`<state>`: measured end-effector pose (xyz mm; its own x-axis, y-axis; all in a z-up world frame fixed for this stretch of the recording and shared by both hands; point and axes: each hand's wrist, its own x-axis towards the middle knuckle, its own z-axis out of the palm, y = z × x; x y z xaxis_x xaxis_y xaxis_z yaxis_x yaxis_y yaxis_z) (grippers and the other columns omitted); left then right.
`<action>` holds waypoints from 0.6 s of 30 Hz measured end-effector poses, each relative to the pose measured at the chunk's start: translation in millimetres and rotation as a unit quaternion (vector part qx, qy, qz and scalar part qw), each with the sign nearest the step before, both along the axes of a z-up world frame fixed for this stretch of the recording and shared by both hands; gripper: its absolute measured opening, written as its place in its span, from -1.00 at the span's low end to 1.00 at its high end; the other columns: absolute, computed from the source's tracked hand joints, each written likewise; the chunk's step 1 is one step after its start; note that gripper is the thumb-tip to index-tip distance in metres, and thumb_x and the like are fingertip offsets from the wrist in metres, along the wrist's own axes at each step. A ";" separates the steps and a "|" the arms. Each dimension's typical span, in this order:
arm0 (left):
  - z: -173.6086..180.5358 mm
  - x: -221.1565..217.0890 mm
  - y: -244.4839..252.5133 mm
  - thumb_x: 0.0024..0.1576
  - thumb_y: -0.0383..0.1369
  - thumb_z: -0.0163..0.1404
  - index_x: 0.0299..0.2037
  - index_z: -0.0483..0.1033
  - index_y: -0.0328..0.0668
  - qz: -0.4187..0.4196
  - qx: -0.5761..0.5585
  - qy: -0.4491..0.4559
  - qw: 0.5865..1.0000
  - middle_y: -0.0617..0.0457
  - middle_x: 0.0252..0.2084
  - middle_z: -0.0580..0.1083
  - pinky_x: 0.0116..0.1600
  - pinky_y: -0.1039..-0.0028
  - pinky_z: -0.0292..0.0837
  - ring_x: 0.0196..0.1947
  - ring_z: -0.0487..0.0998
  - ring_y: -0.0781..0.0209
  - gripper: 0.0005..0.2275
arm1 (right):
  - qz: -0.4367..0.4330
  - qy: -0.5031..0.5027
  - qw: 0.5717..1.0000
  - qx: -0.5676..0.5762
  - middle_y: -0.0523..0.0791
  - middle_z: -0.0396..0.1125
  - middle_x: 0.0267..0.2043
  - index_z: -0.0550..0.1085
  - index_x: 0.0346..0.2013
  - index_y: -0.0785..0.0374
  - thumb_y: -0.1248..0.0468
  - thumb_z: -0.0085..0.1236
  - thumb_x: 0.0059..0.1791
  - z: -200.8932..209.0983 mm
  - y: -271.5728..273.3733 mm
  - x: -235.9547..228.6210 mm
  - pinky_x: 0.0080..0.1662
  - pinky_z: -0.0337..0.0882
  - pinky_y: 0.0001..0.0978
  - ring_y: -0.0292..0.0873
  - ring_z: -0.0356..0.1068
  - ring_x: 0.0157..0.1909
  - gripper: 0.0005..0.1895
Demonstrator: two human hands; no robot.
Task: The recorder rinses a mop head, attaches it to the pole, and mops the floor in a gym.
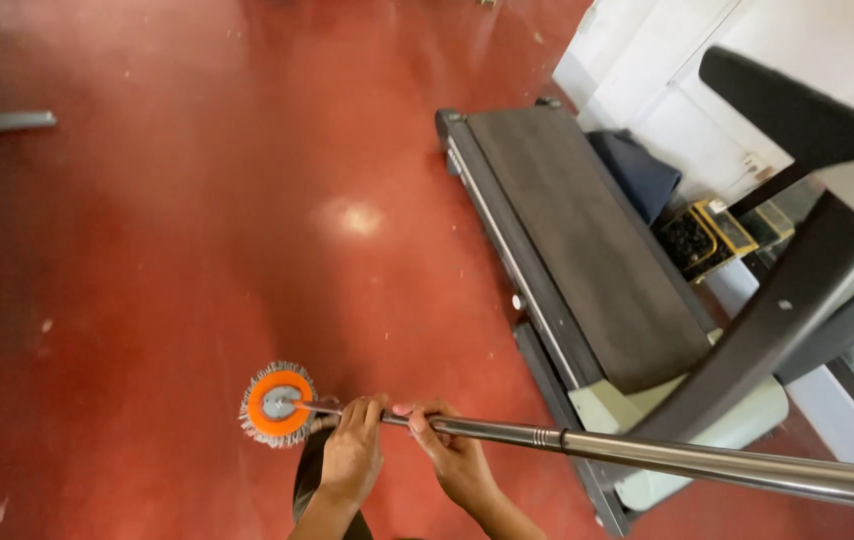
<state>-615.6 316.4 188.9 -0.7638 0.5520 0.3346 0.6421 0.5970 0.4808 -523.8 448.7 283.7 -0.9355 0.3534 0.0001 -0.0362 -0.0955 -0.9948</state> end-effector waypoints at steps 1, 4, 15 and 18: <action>-8.5 -29.6 6.5 -0.07 -0.66 0.03 0.08 0.35 -0.08 -0.006 0.003 0.007 1.000 0.04 -0.03 0.48 0.05 0.38 0.62 0.06 0.56 0.09 -0.52 | -0.006 0.007 1.000 0.003 -0.09 0.53 0.02 0.51 -0.06 0.34 0.29 0.09 0.08 -1.8 7.7 -26.0 -0.21 0.36 -0.58 -0.38 0.27 -0.33 -0.80; -18.8 -119.4 26.7 -0.08 -0.63 0.09 0.07 0.31 -0.10 -0.038 -0.091 0.024 0.995 0.01 -0.04 0.45 0.04 0.42 0.64 0.03 0.55 0.09 -0.52 | 0.009 0.016 1.000 -0.019 -0.08 0.47 -0.04 0.53 -0.09 0.37 0.30 0.04 0.09 8.8 29.5 -106.8 0.02 0.43 -0.41 -0.22 0.39 -0.08 -0.79; -0.3 -374.4 101.9 -0.11 -0.50 0.15 0.08 0.36 -0.05 -0.136 -0.061 0.001 0.989 0.07 0.10 0.43 0.12 0.45 0.51 0.21 0.41 0.12 -0.51 | 0.027 0.073 0.996 0.042 0.05 0.47 0.01 0.49 -0.35 0.35 0.19 0.13 0.06 16.5 100.3 -321.9 -0.03 0.45 -0.29 -0.08 0.46 -0.06 -0.75; -3.9 -442.9 132.0 0.02 -0.45 -0.02 -0.04 0.37 0.19 -0.102 -0.024 -0.052 0.993 0.20 0.11 0.42 -0.06 0.23 0.54 0.15 0.47 0.06 -0.68 | 0.051 0.102 0.992 0.050 -0.03 0.49 -0.05 0.41 -0.51 0.23 0.27 0.17 0.05 30.5 125.7 -382.9 0.31 0.29 -0.02 0.10 0.32 0.35 -0.75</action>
<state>-1058.5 448.4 185.0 -0.6632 0.7123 0.2298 0.7009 0.4835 0.5243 -906.8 574.5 314.2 -0.9430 0.2458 0.2241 -0.2339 -0.0107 -0.9722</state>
